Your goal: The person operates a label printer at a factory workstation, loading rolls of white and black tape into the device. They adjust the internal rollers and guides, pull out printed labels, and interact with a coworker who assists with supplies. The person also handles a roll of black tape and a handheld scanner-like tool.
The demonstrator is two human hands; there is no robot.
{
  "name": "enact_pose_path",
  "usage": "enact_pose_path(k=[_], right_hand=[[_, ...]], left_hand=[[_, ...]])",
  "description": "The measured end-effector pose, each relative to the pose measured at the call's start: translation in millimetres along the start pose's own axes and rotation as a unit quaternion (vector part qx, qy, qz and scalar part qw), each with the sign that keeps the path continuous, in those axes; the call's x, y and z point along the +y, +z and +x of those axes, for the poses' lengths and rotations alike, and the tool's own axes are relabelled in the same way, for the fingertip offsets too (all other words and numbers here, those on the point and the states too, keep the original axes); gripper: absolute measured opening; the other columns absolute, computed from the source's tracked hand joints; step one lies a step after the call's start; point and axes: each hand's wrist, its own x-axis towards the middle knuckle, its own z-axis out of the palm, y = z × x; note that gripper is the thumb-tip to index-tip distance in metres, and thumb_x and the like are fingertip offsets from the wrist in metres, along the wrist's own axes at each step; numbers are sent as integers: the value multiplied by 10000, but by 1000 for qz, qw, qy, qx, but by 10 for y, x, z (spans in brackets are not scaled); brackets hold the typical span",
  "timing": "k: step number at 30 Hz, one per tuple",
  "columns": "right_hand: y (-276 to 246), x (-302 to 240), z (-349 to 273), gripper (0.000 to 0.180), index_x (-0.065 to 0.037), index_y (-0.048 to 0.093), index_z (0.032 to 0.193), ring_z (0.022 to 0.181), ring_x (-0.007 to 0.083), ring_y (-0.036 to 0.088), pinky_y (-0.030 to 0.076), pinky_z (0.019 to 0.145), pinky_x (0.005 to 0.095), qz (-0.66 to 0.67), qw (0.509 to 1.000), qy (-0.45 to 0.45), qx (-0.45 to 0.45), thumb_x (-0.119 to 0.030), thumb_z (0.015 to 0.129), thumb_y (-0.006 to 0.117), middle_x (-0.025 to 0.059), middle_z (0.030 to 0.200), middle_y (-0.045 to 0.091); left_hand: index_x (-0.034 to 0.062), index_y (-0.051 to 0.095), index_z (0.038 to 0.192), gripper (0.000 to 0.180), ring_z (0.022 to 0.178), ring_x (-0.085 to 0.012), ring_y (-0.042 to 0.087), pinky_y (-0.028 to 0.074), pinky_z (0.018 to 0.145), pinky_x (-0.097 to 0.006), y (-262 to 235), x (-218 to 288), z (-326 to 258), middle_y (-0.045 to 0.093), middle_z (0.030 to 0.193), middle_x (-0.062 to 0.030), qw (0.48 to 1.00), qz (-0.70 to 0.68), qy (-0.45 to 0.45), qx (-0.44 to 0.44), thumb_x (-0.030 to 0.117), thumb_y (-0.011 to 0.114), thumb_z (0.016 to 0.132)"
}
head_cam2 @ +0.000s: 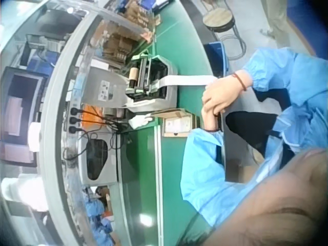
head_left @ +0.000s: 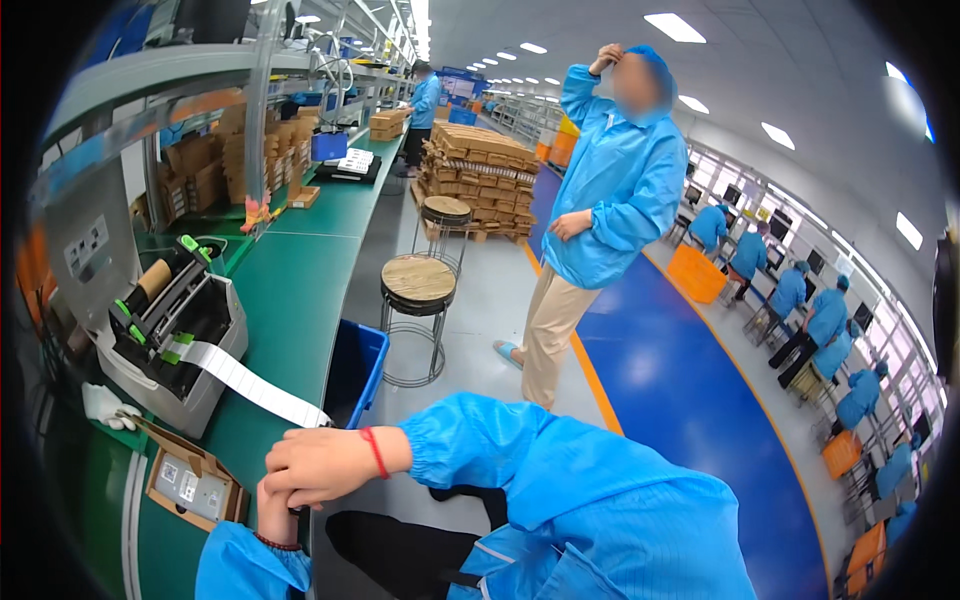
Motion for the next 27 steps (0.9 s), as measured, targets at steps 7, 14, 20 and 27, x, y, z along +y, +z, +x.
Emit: enact_pose_path(k=[7, 14, 20, 27], right_hand=[[76, 230, -324, 369, -87, 516, 904, 677, 222, 509, 381, 555, 341, -95, 994, 37, 29, -342, 679, 659, 61, 758, 466], [304, 382, -427, 220, -46, 475, 782, 596, 241, 495, 376, 496, 353, -117, 986, 85, 87, -158, 657, 618, 66, 665, 441], [692, 376, -378, 198, -15, 518, 793, 591, 250, 493, 372, 486, 351, -15, 964, 145, 222, -76, 633, 615, 83, 666, 427], [1001, 348, -409, 185, -20, 541, 787, 593, 252, 499, 375, 479, 341, 25, 923, 199, 327, -72, 632, 628, 86, 658, 439]], left_hand=[[-27, 518, 948, 316, 569, -129, 559, 493, 528, -250, 27, 214, -103, 573, 693, -84, 996, -66, -57, -19, 247, 570, 801], [-14, 451, 1073, 358, 586, -89, 553, 455, 525, -224, 92, 338, -91, 562, 673, -52, 992, 64, -100, -53, 62, 592, 753], [-32, 480, 1004, 278, 479, -123, 538, 442, 460, -228, 17, 282, -55, 543, 587, -76, 995, 52, -84, -2, 101, 567, 775], [-43, 486, 1080, 363, 472, -119, 533, 455, 431, -234, 14, 224, -39, 558, 657, -84, 992, 91, -91, 3, 152, 587, 792]])
